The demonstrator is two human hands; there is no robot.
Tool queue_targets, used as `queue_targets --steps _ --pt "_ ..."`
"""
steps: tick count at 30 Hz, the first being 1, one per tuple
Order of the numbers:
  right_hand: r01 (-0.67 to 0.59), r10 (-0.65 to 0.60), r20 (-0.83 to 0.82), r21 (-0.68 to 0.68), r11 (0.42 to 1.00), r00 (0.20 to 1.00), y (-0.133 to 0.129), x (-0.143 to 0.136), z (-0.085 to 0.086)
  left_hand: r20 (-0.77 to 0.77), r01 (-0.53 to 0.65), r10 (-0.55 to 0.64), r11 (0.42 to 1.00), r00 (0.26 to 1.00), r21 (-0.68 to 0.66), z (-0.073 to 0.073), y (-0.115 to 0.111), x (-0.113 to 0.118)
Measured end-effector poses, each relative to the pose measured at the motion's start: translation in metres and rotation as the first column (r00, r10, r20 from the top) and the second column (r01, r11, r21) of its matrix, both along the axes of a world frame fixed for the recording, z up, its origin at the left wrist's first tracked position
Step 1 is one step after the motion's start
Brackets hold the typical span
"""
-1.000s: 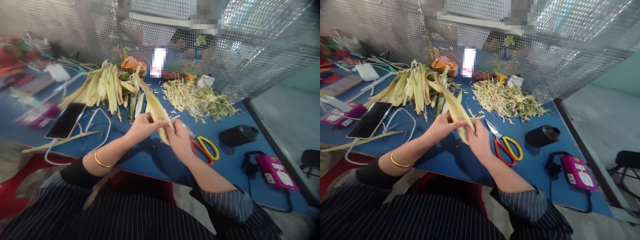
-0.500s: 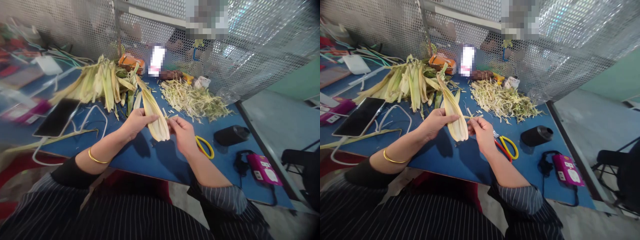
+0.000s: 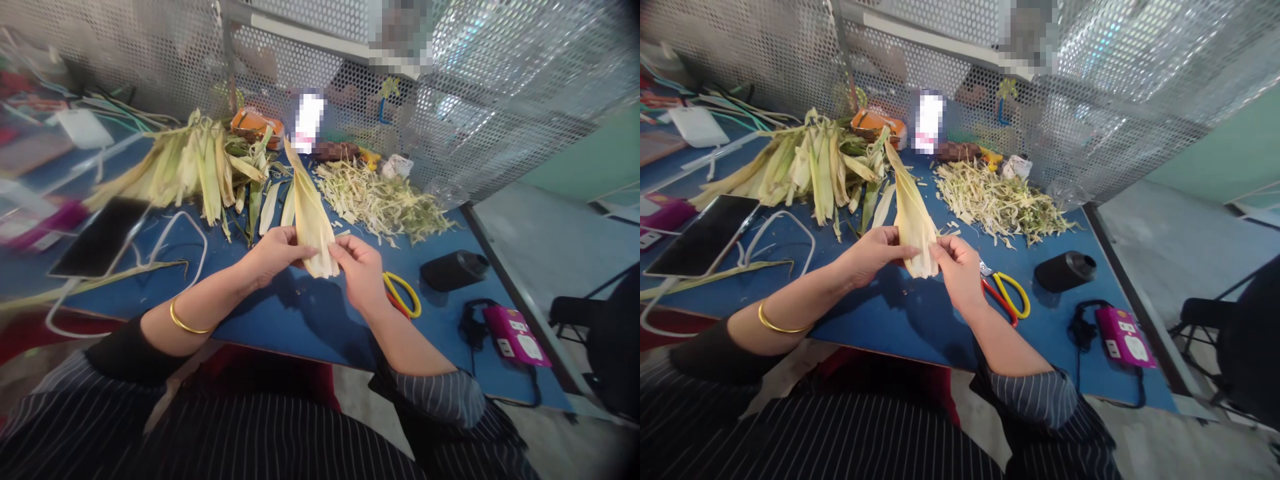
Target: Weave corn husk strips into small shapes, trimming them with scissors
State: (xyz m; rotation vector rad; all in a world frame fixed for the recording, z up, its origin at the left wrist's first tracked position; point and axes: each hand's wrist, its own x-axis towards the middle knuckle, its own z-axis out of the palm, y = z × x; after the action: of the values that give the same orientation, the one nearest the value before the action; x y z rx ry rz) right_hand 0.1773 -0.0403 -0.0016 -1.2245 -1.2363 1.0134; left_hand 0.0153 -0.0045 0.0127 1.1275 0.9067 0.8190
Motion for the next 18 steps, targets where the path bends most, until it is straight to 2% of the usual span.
queue_targets --steps 6,13,15,18 --pt "0.049 -0.046 -0.096 0.032 0.998 0.994 0.0022 -0.0022 0.0 0.022 -0.021 0.021 1.0 1.0 0.001 -0.0001 0.0037 -0.0041" --pt "0.016 -0.026 0.122 0.079 0.997 0.992 -0.0003 0.0009 0.0045 -0.062 -0.085 0.09 0.993 0.994 0.079 0.0 0.0022 -0.0027" --pt "0.028 -0.045 0.171 0.098 0.995 0.984 -0.0011 0.0013 0.0056 -0.114 -0.088 0.105 0.985 0.988 0.146 -0.002 0.001 -0.0011" --pt "0.071 -0.103 0.242 0.136 0.988 0.965 -0.0014 0.0015 0.0061 -0.234 -0.01 0.081 0.957 0.969 0.288 -0.0066 -0.0013 0.0002"
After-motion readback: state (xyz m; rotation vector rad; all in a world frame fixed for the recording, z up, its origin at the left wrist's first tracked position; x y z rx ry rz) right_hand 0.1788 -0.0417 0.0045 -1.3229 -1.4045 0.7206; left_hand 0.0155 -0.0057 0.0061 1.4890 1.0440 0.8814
